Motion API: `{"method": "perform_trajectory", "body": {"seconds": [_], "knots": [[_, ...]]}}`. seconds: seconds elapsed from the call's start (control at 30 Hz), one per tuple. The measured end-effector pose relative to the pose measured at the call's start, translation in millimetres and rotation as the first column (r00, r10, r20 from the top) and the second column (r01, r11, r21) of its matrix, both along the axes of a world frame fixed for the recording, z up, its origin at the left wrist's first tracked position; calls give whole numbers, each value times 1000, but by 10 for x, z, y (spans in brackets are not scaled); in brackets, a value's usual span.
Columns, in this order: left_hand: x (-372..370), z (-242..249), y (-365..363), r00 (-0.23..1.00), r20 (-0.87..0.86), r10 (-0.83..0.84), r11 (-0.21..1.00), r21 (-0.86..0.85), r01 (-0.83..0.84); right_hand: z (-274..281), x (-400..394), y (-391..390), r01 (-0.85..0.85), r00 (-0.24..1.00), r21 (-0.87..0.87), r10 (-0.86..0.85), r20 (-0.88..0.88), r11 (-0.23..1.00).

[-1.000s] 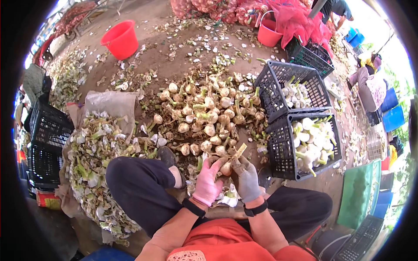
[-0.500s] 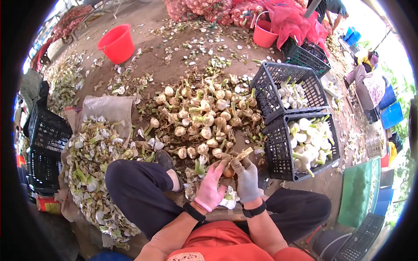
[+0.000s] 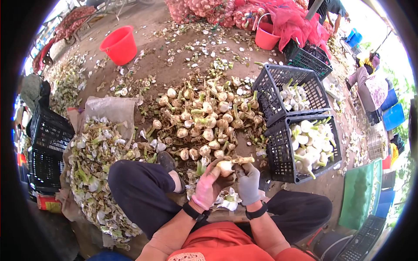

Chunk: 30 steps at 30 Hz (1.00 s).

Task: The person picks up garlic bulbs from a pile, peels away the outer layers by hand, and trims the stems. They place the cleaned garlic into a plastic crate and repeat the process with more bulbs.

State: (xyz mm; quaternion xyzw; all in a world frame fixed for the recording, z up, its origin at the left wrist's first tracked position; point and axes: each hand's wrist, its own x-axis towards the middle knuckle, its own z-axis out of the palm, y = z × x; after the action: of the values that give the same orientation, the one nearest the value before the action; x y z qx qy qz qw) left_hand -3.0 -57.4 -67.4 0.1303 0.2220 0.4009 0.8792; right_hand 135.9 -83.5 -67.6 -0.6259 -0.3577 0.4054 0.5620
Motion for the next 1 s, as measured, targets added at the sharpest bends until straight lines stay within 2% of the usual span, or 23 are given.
{"method": "perform_trajectory", "body": {"seconds": [0.03, 0.1, 0.17, 0.2, 0.23, 0.27, 0.3, 0.37, 0.43, 0.5, 0.53, 0.57, 0.63, 0.67, 0.7, 0.77, 0.8, 0.83, 0.87, 0.9, 0.93, 0.97, 1.0], "knots": [[-23, -66, 14, 1000, -3, -1, 1000, -1, 1, -25, -27, -10, 70, 988, -10, -68, 140, 998], [-51, -153, 45, 977, 176, -120, 966, -206, 155, 29, -69, -14, 92, 980, -19, -87, 180, 996], [-11, -89, 37, 977, 175, -124, 966, -203, 159, 131, -71, -16, 112, 970, -28, -103, 221, 993], [59, 71, 12, 986, -151, -68, 997, 12, 71, 192, -43, -24, 102, 951, -50, -83, 299, 994], [109, 151, -26, 895, -442, 58, 969, 241, 56, 218, -27, -45, 97, 925, -77, -62, 374, 992], [147, 102, -16, 832, -529, 164, 926, 375, 55, 185, -30, -33, 77, 947, 14, -77, 311, 997], [147, 85, -14, 832, -529, 164, 926, 372, 55, 192, -27, -37, 76, 947, 12, -76, 311, 997], [121, 90, 9, 798, -521, 304, 916, 391, -93, 245, -37, -46, -31, 957, 31, 20, 289, 999], [63, 43, 32, 812, -508, 287, 932, 342, -115, 260, 4, -40, -51, 961, -20, 55, 273, 998], [29, 42, 63, 889, -446, 106, 988, 149, -42, 297, 62, 38, -74, 941, -37, 83, 328, 997], [24, 33, 43, 924, -375, 77, 993, 107, -39, 308, 78, 79, -59, 918, -3, 55, 392, 998], [18, 28, 11, 924, -375, 77, 993, 107, -39, 276, 109, 117, -59, 918, -4, 55, 392, 998], [5, 29, -57, 980, -158, -124, 989, -96, 110, 59, 239, 201, 58, 897, -34, -37, 440, 998], [-12, 59, -91, 973, -100, -208, 977, -74, 202, -164, 351, 234, 94, 791, -68, -33, 611, 993], [-11, 42, -132, 971, -101, -218, 975, -77, 211, -398, 487, 232, 114, 833, -106, -37, 552, 988], [-24, -21, -111, 974, -57, -218, 972, -104, 211, -371, 591, 180, 5, 849, -205, 104, 517, 979], [-28, -41, -91, 971, -17, -238, 968, -90, 235, -339, 611, 125, -121, 821, -174, 197, 536, 977], [-22, -60, -85, 971, -12, -237, 967, -94, 235, -294, 610, 69, -121, 819, -180, 201, 537, 976], [-14, -75, -60, 969, -19, -246, 966, -85, 244, -148, 564, 31, -175, 935, -117, 203, 290, 977], [-9, -84, -46, 966, -29, -256, 964, -79, 253, 7, 522, -18, -209, 978, -44, 210, 15, 977], [5, -60, -34, 970, -64, -236, 971, -55, 233, 185, 519, -58, -293, 955, -24, 291, -49, 956], [15, -53, -26, 968, -64, -241, 969, -61, 237, 352, 495, -84, -288, 957, -29, 287, -52, 957], [20, -48, -16, 959, -175, -225, 974, -23, 224, 503, 460, -97, -343, 937, -87, 334, -97, 935]]}}
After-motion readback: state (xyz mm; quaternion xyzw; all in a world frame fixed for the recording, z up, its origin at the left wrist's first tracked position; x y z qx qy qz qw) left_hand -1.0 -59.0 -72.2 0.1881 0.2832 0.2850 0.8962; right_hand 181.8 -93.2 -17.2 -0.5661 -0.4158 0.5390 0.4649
